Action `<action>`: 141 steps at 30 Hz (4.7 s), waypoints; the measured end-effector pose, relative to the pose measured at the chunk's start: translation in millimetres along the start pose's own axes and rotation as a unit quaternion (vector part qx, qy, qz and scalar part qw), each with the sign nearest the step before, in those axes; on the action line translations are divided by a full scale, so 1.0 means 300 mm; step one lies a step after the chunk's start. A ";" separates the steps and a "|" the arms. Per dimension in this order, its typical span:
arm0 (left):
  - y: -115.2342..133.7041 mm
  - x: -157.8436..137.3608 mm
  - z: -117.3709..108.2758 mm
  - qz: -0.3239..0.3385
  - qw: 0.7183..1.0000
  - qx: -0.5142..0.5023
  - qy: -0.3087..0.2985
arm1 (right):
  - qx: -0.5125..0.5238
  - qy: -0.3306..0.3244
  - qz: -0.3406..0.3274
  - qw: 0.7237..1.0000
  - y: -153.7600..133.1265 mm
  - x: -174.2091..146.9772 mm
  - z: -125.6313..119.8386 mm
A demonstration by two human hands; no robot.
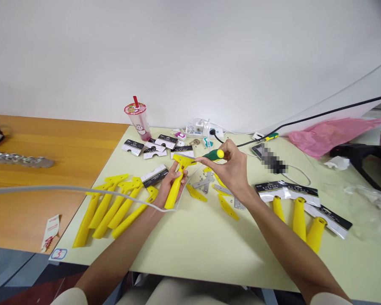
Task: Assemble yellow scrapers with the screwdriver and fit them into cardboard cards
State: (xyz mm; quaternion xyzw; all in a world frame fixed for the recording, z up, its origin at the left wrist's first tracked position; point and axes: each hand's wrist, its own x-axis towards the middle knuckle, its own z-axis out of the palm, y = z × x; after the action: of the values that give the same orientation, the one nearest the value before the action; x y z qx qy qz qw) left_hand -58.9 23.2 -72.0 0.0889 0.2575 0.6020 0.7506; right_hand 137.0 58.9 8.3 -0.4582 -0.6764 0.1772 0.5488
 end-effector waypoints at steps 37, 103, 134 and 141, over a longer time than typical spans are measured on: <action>0.126 -0.103 0.261 0.127 0.892 0.370 -0.227 | 0.090 -0.181 0.058 0.978 -0.144 0.089 -0.224; 0.209 0.031 0.461 0.364 0.852 0.362 -0.101 | 0.048 0.189 0.028 0.980 -0.129 0.107 -0.311; 0.137 0.000 0.452 0.148 0.764 0.593 -0.210 | 0.072 -0.034 0.101 0.992 -0.088 0.131 -0.276; 0.132 0.041 0.403 0.119 0.798 0.469 -0.358 | 0.044 -0.116 0.077 0.989 -0.118 0.131 -0.329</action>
State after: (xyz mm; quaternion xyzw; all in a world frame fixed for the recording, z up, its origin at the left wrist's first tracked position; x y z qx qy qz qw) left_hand -31.4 66.4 45.0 0.6695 0.2083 0.4172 0.5783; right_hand 212.1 46.5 90.5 -0.4608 -0.6894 0.3006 0.4712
